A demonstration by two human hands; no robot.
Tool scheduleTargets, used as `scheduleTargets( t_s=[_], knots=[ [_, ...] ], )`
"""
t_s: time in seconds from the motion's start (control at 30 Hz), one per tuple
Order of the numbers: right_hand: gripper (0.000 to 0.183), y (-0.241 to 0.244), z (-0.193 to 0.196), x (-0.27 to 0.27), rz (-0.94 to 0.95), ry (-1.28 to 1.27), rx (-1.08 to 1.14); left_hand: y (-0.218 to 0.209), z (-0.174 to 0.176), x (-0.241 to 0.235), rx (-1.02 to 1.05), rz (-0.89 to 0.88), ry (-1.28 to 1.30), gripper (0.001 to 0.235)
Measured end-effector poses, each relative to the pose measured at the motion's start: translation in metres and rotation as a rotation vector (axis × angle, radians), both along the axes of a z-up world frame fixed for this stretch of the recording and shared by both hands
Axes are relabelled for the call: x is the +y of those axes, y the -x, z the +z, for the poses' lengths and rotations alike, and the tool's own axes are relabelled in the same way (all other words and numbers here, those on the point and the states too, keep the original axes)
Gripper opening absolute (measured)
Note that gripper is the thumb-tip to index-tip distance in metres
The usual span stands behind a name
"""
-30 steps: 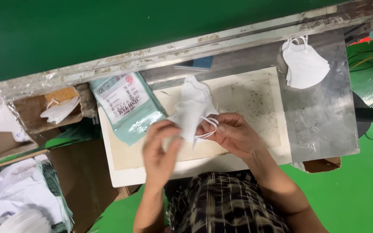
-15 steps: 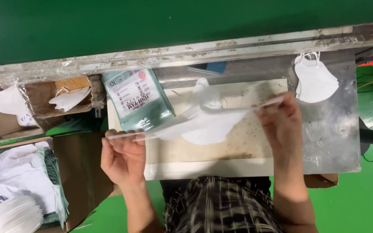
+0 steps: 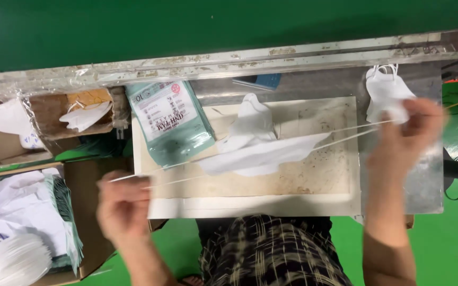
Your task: Packing several face masks into plastic bags at a manufacturing facility.
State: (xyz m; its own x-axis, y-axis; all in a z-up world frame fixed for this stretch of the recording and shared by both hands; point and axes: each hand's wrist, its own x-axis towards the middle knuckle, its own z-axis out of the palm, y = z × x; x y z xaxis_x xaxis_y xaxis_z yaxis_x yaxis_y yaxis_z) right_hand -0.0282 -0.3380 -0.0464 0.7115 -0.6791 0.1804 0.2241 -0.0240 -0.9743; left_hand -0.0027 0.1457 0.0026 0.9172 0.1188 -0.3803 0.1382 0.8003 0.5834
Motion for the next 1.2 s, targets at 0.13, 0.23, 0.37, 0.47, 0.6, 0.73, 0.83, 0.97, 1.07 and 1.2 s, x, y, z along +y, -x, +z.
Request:
scheduleTargets(
  t_s=[0.13,0.23,0.37,0.47,0.6,0.73,0.83,0.97,1.07,1.2],
  knots=[
    [0.034,-0.012,-0.012,0.051,0.416,-0.440,0.051,-0.005,-0.020,-0.043,-0.149,-0.255,0.231,0.009],
    [0.055,-0.019,0.009,0.083,0.839,-0.835,-0.118,-0.011,0.002,-0.066,-0.108,-0.255,0.131,0.013],
    [0.088,-0.028,0.012,0.103,1.067,-1.234,-0.062,0.001,-0.014,-0.069,-0.086,-0.253,-0.162,0.011],
    [0.091,-0.030,0.012,0.114,1.153,-1.270,-0.138,0.013,-0.013,-0.079,-0.071,-0.252,-0.458,0.031],
    [0.091,-0.031,0.017,0.121,1.190,-1.327,-0.155,0.024,-0.014,-0.092,-0.289,-0.302,-0.805,0.018],
    [0.091,-0.030,0.022,0.123,1.201,-1.244,-0.179,0.023,-0.033,-0.093,-0.209,-0.185,-0.728,0.008],
    [0.091,-0.027,0.029,0.123,1.164,-1.198,-0.158,0.017,-0.031,-0.095,-0.108,-0.156,-0.448,0.022],
    [0.088,-0.022,0.035,0.124,1.161,-1.070,-0.155,0.011,-0.019,-0.098,-0.042,-0.163,-0.213,0.024],
    [0.084,-0.021,0.037,0.124,1.183,-0.962,-0.185,0.006,-0.013,-0.104,-0.012,-0.182,-0.119,0.030],
    [0.076,-0.021,0.035,0.124,1.165,-0.949,-0.203,0.006,-0.012,-0.109,-0.058,-0.242,-0.055,0.037]
  ],
)
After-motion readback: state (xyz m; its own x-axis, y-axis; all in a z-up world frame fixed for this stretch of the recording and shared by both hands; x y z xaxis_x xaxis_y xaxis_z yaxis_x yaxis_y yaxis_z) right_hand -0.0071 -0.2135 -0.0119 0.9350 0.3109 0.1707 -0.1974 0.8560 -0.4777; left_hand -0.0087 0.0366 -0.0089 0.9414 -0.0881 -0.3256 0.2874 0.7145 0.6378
